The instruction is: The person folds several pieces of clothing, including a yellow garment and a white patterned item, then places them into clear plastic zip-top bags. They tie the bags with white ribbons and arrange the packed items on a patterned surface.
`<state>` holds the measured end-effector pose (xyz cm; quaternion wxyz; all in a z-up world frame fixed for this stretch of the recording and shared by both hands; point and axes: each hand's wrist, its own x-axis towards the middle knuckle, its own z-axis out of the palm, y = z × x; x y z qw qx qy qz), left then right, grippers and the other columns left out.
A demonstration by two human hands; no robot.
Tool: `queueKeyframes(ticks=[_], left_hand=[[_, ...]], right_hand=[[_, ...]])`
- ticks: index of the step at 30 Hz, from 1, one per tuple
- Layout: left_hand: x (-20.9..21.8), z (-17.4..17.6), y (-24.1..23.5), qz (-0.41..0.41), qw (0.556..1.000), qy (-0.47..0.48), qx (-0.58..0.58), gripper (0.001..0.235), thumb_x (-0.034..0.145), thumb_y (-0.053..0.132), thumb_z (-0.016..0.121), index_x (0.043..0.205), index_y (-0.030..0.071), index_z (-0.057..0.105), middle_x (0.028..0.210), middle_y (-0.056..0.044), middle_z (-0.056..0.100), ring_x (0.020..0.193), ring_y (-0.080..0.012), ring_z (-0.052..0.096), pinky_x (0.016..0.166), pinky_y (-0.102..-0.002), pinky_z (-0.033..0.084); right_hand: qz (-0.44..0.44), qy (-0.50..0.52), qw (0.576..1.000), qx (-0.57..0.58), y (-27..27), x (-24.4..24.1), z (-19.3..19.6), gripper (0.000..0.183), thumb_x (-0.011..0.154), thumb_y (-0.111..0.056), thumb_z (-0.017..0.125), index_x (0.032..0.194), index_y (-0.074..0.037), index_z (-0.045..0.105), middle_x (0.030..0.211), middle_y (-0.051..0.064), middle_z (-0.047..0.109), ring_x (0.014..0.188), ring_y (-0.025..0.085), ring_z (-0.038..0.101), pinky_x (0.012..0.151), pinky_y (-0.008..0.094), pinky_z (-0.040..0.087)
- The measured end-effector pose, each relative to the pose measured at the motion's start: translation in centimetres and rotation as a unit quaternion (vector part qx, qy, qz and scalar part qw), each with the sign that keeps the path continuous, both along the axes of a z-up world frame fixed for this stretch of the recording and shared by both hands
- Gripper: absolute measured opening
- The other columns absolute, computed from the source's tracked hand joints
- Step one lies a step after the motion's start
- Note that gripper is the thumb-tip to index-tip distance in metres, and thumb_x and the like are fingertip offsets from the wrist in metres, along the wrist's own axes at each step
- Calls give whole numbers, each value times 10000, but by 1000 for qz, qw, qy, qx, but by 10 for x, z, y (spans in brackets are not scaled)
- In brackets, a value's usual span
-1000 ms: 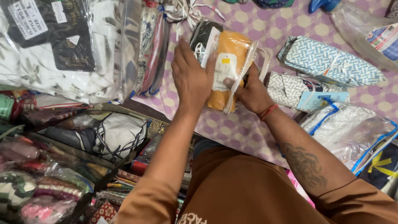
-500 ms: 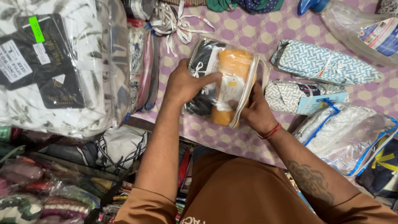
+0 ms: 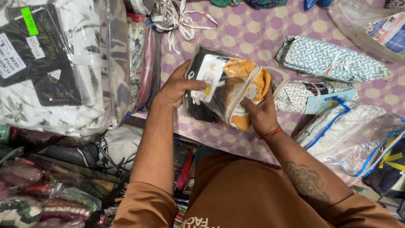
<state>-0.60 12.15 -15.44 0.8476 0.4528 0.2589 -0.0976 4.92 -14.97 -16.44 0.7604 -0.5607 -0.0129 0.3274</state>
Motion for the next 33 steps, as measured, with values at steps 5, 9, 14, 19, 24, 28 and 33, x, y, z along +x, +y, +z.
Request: queueKeyframes(ticks=[5,9,14,19,24,28,33], left_hand=[[4,10,-13,26,994,65,86,751,734,104,841,1387,-11,487,1203,-120,671,1123,-248,653,994,-369,527],[22,46,-50,15,732,26,681,664,778,211,779,1382,82,535,1348,-209,622,1288,-411,507,1112,-491,384],[35,52,-74,-116,665,-114,729,403,1100,300,520,1463,149,608,1552,-73,568,1553,-366,368,1310,-571,225],[39,35,-56,-157,681,-97,708,477,1092,415,478,1477,158,591,1600,-34,510,1558,-347,332,1275,-600,188],[42,43,-56,-208,690,-81,689,567,1041,544,478,1522,251,547,1638,-90,398,1552,-410,260,1226,-639,128],[54,54,-75,-299,616,-111,720,694,910,694,522,1476,293,545,1627,-202,291,1476,-473,213,1166,-699,41],[60,58,-62,-261,646,-234,679,741,957,678,531,1509,184,551,1682,-206,293,1577,-394,243,1245,-697,52]], right_hand=[[49,0,989,-140,4,0,-16,450,1079,-255,510,1454,-6,496,1284,105,668,1148,184,640,994,312,531],[55,-95,954,-280,19,12,-22,554,1097,-438,404,1391,7,552,1227,113,695,1130,171,657,971,298,505],[-164,-25,948,-272,54,-17,-21,538,1103,-415,422,1379,27,556,1173,155,708,1049,231,671,934,350,545],[-123,-119,947,-271,41,-31,-12,556,1129,-333,425,1530,44,349,1447,202,527,1322,298,526,1111,389,413],[109,-101,979,-140,12,-16,-17,684,1049,-320,486,1583,-58,149,1486,176,493,1340,312,506,1121,409,391],[274,-423,784,-362,33,3,-28,508,957,-353,606,1388,-85,585,1424,202,563,1336,388,539,1134,520,372],[388,-411,706,-427,67,25,6,520,835,-401,683,1318,-209,683,1374,181,589,1255,377,533,920,586,424]])
